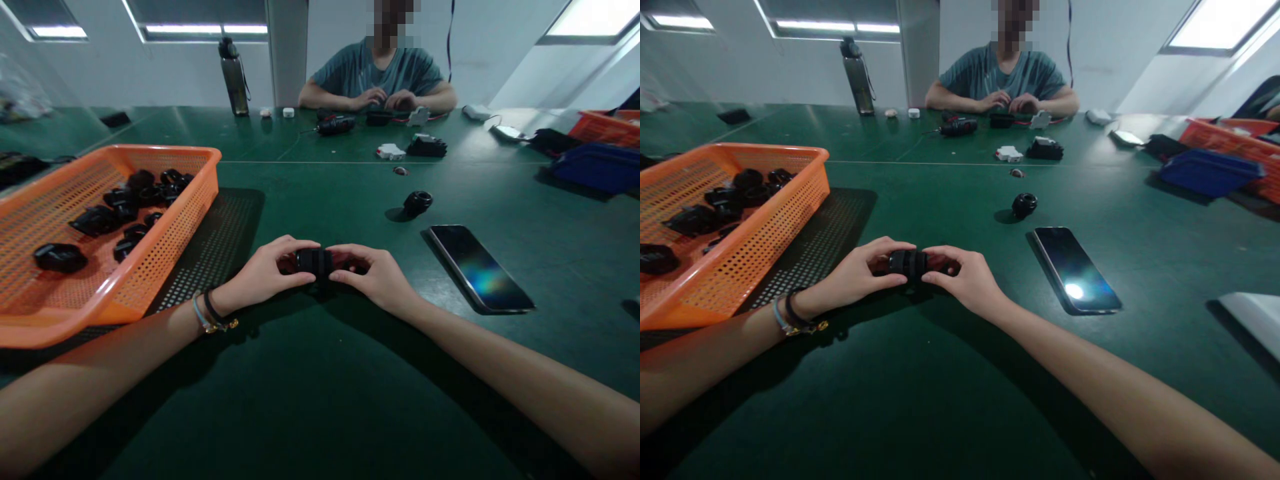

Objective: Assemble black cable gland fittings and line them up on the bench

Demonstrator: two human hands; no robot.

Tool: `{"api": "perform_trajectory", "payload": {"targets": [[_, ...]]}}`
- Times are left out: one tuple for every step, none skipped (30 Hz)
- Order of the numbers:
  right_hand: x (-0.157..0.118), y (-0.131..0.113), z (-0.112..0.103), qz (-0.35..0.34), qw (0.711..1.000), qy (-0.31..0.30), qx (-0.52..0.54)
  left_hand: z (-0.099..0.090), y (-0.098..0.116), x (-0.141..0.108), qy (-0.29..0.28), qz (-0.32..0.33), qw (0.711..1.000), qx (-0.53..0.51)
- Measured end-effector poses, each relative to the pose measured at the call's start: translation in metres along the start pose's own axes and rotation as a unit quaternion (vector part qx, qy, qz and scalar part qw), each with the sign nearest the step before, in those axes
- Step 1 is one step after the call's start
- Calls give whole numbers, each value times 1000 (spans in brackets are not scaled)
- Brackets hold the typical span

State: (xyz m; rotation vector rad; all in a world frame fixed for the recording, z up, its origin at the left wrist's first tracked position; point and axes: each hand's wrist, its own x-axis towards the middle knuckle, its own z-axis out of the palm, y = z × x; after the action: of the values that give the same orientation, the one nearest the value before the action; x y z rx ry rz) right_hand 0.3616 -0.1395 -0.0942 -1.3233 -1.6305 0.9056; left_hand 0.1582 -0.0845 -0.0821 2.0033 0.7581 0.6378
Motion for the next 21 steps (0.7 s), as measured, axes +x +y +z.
{"api": "perform_trajectory", "payload": {"targets": [[0,0,0,1,1000,1,0,0,0,0,0,1,1000,-1],[0,0,0,1,1000,2,0,0,0,0,0,1,1000,-2],[0,0,0,2,1000,2,-1,0,0,0,0,1,1000,-3],[0,-1,0,3,1000,2,-3,0,1,0,0,1,1000,-2],[0,-1,0,3,1000,3,-5,-1,1,0,1,1,1000,-1],[0,-1,0,4,1000,3,-7,-1,1,0,1,1,1000,0],[0,-2,0,4,1000,3,-9,-1,2,0,1,1,1000,1],[0,-2,0,6,1000,3,-11,-1,2,0,1,1,1000,1],[0,-2,0,7,1000,2,-12,-1,2,0,1,1,1000,1],[0,-2,-1,10,1000,1,-14,-1,2,0,0,1,1000,2],[0,-2,-1,12,1000,-1,-16,-1,2,0,0,0,1000,2],[0,-2,-1,13,1000,-3,-17,-1,2,0,-1,1,1000,1],[-1,-2,-1,13,1000,-4,-18,-1,2,0,-1,1,1000,0],[-1,-2,-1,11,1000,-4,-21,-1,1,0,-1,1,1000,-2],[-1,-2,-1,7,1000,-1,-26,-1,1,0,-2,1,1000,-3],[-1,-1,-1,1,999,2,-33,-1,1,0,-2,0,1000,-4],[-1,-1,-1,-5,999,5,-41,-1,1,0,-2,0,1000,-3],[-1,-1,-1,-10,999,8,-49,0,1,0,-2,0,1000,-2],[-1,-1,-1,-13,998,9,-55,0,0,0,-2,0,1000,-1],[-1,-1,-1,-13,998,9,-57,0,0,0,-2,0,1000,-1],[-1,-1,-1,-12,998,10,-54,0,0,1,-1,1,1000,0]]}}
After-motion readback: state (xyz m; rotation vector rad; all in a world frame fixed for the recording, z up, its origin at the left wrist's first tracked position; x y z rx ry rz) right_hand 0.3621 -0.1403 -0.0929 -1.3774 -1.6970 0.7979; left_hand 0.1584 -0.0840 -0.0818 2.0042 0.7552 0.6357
